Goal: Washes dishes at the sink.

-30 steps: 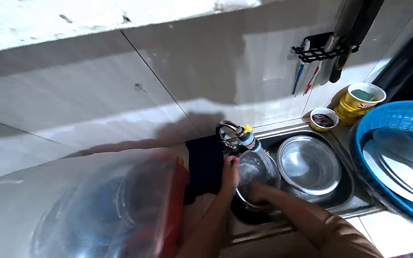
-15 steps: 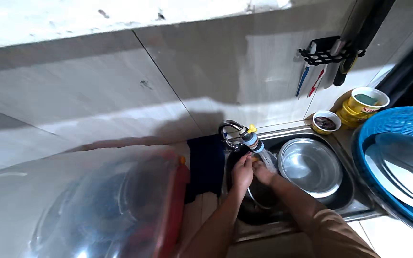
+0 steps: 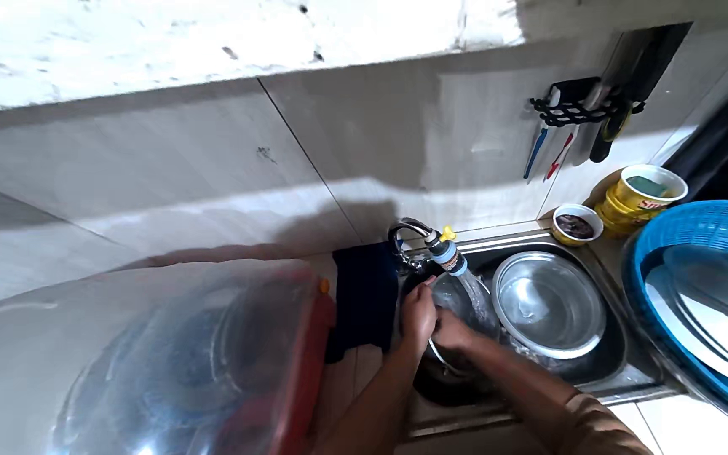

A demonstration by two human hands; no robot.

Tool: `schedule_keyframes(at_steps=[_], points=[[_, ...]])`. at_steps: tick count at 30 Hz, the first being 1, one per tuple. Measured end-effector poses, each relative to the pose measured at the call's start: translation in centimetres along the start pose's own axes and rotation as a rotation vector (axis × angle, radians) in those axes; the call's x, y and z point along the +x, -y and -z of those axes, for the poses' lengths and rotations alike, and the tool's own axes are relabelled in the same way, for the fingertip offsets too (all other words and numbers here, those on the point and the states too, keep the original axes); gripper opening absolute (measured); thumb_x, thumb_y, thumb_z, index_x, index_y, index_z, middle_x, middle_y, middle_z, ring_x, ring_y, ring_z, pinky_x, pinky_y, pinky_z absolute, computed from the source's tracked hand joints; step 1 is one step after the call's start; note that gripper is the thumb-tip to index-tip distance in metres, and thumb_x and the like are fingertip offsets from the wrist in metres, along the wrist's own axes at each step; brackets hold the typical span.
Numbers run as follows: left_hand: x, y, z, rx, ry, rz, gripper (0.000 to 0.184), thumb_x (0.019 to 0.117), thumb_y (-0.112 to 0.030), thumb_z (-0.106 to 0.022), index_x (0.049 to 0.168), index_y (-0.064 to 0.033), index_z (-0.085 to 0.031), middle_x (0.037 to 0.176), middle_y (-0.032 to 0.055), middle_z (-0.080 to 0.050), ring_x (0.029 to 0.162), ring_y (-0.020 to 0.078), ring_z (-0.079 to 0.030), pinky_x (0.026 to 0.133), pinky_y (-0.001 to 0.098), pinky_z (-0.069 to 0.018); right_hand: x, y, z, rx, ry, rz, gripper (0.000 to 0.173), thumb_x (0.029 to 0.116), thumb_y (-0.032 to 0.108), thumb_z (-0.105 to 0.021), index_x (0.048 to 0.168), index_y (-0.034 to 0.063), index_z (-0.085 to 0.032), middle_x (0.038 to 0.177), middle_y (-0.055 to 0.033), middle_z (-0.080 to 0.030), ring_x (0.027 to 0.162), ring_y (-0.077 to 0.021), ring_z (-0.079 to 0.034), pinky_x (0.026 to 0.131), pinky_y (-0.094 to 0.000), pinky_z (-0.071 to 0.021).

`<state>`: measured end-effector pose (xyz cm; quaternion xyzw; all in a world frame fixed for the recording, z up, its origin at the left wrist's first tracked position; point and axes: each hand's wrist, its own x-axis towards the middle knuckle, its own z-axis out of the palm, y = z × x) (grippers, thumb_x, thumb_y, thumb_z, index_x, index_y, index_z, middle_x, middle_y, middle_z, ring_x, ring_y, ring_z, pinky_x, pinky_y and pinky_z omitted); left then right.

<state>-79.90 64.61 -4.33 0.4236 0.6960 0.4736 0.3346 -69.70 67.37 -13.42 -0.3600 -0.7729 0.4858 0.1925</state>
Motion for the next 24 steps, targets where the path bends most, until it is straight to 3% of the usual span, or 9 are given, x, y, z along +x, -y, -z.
schedule_keyframes(at_steps=[2,4,7,11,13,15,18,21,24], points=[[-0.6,0.2,-0.7,0.041,-0.015,-0.019,0.042,0.1092,-0.029,-0.035,0.129,-0.0236,-0.072,0.127,-0.0057,-0.071,0.119,0.0085,-0.064,0.105,0.0379,-0.0518,1.6,-1.3,0.7,-0.299,-0.107,0.084,0.041,0.0804,0.041,-0.079,0.112,0.0154,-0.075,0.113,-0.0034,-0.074,0.109,-0.018,-0.069,0.099,-0.0482,-0.0567],[-0.9,0.6,-1.6,0.053,-0.008,-0.056,0.041,0.1086,-0.028,-0.036,0.13,-0.0254,-0.071,0.131,-0.008,-0.069,0.121,0.0072,-0.063,0.106,0.0379,-0.0509,2.5,-3.8,1.6,-0.554,-0.113,0.112,0.048,0.0824,0.048,-0.074,0.117,0.0144,-0.072,0.127,-0.0061,-0.069,0.122,-0.0245,-0.062,0.106,-0.0517,-0.0514],[-1.0,-0.1,-2.2,0.091,0.013,-0.069,0.04,0.1084,-0.028,-0.037,0.132,-0.0276,-0.07,0.133,-0.0094,-0.068,0.124,0.0065,-0.061,0.108,0.0376,-0.0496,2.6,-8.6,2.1,-0.698,-0.056,0.071,0.031,0.0923,0.021,-0.065,0.122,0.0126,-0.069,0.134,-0.0088,-0.064,0.129,-0.0289,-0.057,0.11,-0.052,-0.047],[-0.7,-1.2,-1.8,0.15,0.038,-0.052,0.042,0.1083,-0.028,-0.035,0.131,-0.0287,-0.07,0.133,-0.009,-0.068,0.123,0.0081,-0.061,0.107,0.0393,-0.0487,-1.1,-7.0,3.4,-0.762,0.169,-0.046,0.036,0.0969,0.021,-0.062,0.13,0.0073,-0.065,0.139,-0.0153,-0.062,0.134,-0.0371,-0.053,0.112,-0.0583,-0.0425],[-0.4,-1.4,-1.7,0.156,0.045,-0.054,0.045,0.109,-0.029,-0.031,0.131,-0.0277,-0.07,0.133,-0.0075,-0.068,0.125,0.0091,-0.061,0.108,0.0399,-0.0474,-2.8,-3.7,3.9,-0.636,0.278,-0.164,0.043,0.1002,0.03,-0.06,0.137,0.0097,-0.061,0.144,-0.0167,-0.058,0.137,-0.0382,-0.051,0.114,-0.0614,-0.0402],[-0.1,-1.4,-1.7,0.145,0.059,-0.072,0.048,0.1093,-0.028,-0.027,0.131,-0.0242,-0.07,0.133,-0.0044,-0.068,0.126,0.0111,-0.06,0.11,0.0403,-0.0455,-3.8,-3.8,2.9,-0.474,0.303,-0.227,0.046,0.0983,0.048,-0.057,0.134,0.0197,-0.064,0.134,-0.0103,-0.066,0.125,-0.032,-0.062,0.106,-0.0626,-0.0479],[0.3,-1.4,-1.5,0.109,0.061,-0.103,0.052,0.1095,-0.025,-0.023,0.13,-0.0194,-0.071,0.132,-0.0003,-0.069,0.129,0.0126,-0.058,0.113,0.0391,-0.0438,-5.6,0.6,3.0,-0.046,0.36,-0.421,0.04,0.101,0.038,-0.059,0.129,0.0093,-0.064,0.117,-0.0142,-0.07,0.105,-0.0286,-0.068,0.096,-0.0565,-0.0535],[0.6,-1.4,-1.2,0.084,0.066,-0.101,0.054,0.1098,-0.025,-0.021,0.132,-0.0163,-0.069,0.135,0.003,-0.067,0.131,0.0151,-0.057,0.115,0.0396,-0.0422,-5.3,0.7,2.6,0.643,0.092,-0.269,0.035,0.0941,0.017,-0.061,0.128,0.0089,-0.064,0.113,-0.0069,-0.071,0.102,-0.0158,-0.068,0.09,-0.0398,-0.0571],[0.5,-1.2,-1.4,0.065,0.058,-0.054,0.055,0.1102,-0.031,-0.02,0.135,-0.0186,-0.067,0.133,0.0038,-0.068,0.127,0.0165,-0.059,0.111,0.0428,-0.046,-3.7,2.7,3.1,1.115,-0.264,-0.075,0.018,0.0992,0.016,-0.061,0.116,0.008,-0.06,0.1,-0.0097,-0.069,0.088,-0.02,-0.068,0.079,-0.0416,-0.0593]])
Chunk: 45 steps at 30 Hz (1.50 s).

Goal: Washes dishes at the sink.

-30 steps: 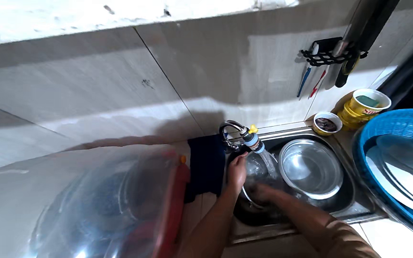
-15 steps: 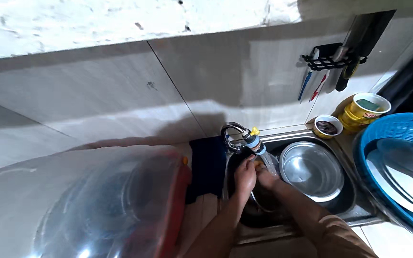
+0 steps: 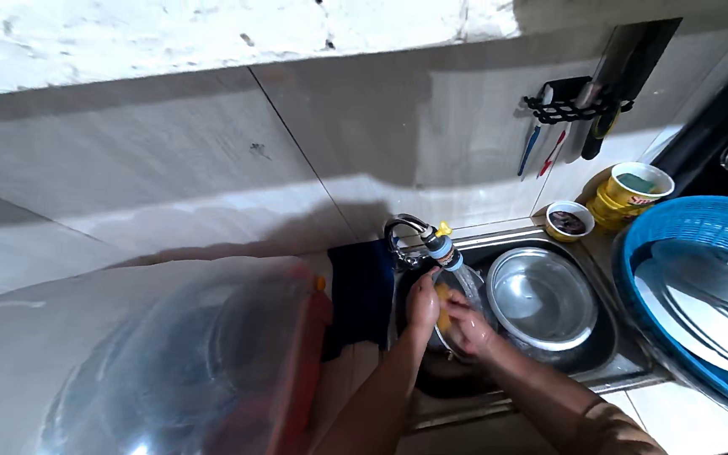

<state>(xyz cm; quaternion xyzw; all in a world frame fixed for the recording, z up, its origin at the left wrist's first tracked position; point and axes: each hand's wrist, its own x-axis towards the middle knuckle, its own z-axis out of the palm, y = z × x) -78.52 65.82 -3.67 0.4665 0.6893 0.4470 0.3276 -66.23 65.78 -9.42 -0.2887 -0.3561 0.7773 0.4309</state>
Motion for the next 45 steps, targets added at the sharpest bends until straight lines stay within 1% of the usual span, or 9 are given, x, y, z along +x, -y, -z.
schedule_keyframes(at_steps=[5,8,12,19,24,29,35,42,45], points=[[-1.3,0.2,-0.5,0.062,-0.007,-0.043,0.054,0.1106,-0.035,-0.021,0.141,-0.0182,-0.062,0.143,0.0002,-0.062,0.136,0.014,-0.053,0.117,0.0398,-0.0398,6.0,-0.9,2.8,-0.893,-0.456,0.48,0.043,0.0889,0.025,-0.078,0.125,0.0057,-0.068,0.123,-0.0042,-0.07,0.116,-0.0097,-0.065,0.104,-0.0275,-0.0537],[-1.6,0.5,-0.7,0.084,-0.016,-0.074,0.052,0.1108,-0.035,-0.023,0.141,-0.0217,-0.063,0.145,-0.0043,-0.06,0.137,0.0097,-0.052,0.118,0.0371,-0.039,7.1,-3.0,5.5,-1.651,-0.353,0.421,0.029,0.0951,0.033,-0.06,0.12,0.0237,-0.072,0.136,-0.0027,-0.065,0.132,-0.0203,-0.057,0.112,-0.0442,-0.0468],[-1.9,0.7,-0.6,0.087,-0.008,-0.068,0.048,0.11,-0.031,-0.026,0.14,-0.0241,-0.063,0.144,-0.0063,-0.061,0.136,0.0084,-0.053,0.117,0.0374,-0.0408,7.7,-6.9,10.2,-2.027,0.021,0.161,0.033,0.0997,0.021,-0.05,0.129,0.019,-0.065,0.144,-0.0079,-0.059,0.135,-0.0366,-0.052,0.109,-0.0645,-0.0419],[-1.6,1.5,-0.1,0.015,0.008,-0.114,0.052,0.1099,-0.03,-0.023,0.138,-0.0222,-0.066,0.143,-0.0058,-0.062,0.136,0.0086,-0.053,0.118,0.0365,-0.0389,0.3,-2.1,4.2,-1.591,0.424,-0.367,0.056,0.087,0.048,-0.072,0.129,0.0121,-0.065,0.127,-0.0189,-0.067,0.118,-0.0406,-0.064,0.097,-0.0699,-0.0489],[-1.6,2.2,-0.1,-0.047,-0.021,-0.12,0.052,0.1101,-0.028,-0.022,0.137,-0.0204,-0.066,0.141,-0.005,-0.064,0.134,0.009,-0.054,0.117,0.0375,-0.0414,0.1,-2.7,1.2,-1.114,0.424,-0.083,0.033,0.0914,0.026,-0.072,0.122,0.0127,-0.071,0.115,-0.0058,-0.073,0.108,-0.0162,-0.069,0.099,-0.0447,-0.0561],[-2.6,2.2,-0.3,0.032,-0.057,-0.098,0.049,0.1092,-0.028,-0.026,0.138,-0.0239,-0.065,0.141,-0.0073,-0.063,0.133,0.0076,-0.055,0.115,0.0371,-0.043,5.0,-3.8,0.9,-1.701,0.147,0.288,0.032,0.0932,0.028,-0.062,0.115,0.0069,-0.07,0.115,-0.0127,-0.071,0.112,-0.0322,-0.067,0.095,-0.0569,-0.0558],[-2.8,2.0,-0.4,-0.002,-0.042,-0.135,0.048,0.1093,-0.026,-0.027,0.137,-0.0219,-0.066,0.142,-0.0068,-0.062,0.134,0.0067,-0.054,0.116,0.0347,-0.042,7.9,-7.3,9.3,-2.024,0.345,0.262,0.032,0.0957,0.012,-0.058,0.127,0.011,-0.065,0.137,-0.0103,-0.063,0.137,-0.0362,-0.049,0.113,-0.0657,-0.0378],[-2.0,1.1,-0.1,0.061,-0.013,-0.092,0.051,0.1096,-0.028,-0.023,0.137,-0.0248,-0.066,0.141,-0.0075,-0.063,0.133,0.0068,-0.055,0.116,0.0354,-0.0415,0.0,-4.0,5.5,-1.614,0.366,-0.299,0.049,0.1001,0.047,-0.054,0.132,0.0115,-0.065,0.13,-0.016,-0.067,0.123,-0.0361,-0.062,0.103,-0.0639,-0.0486],[-1.7,0.8,-0.1,0.077,-0.015,-0.08,0.054,0.1096,-0.029,-0.02,0.137,-0.0246,-0.066,0.141,-0.0059,-0.064,0.134,0.0085,-0.054,0.117,0.0373,-0.0407,-3.0,0.6,0.2,-1.319,0.582,-0.463,0.036,0.1038,0.025,-0.058,0.131,0.0027,-0.062,0.12,-0.0207,-0.068,0.107,-0.0335,-0.068,0.097,-0.0564,-0.0528]])
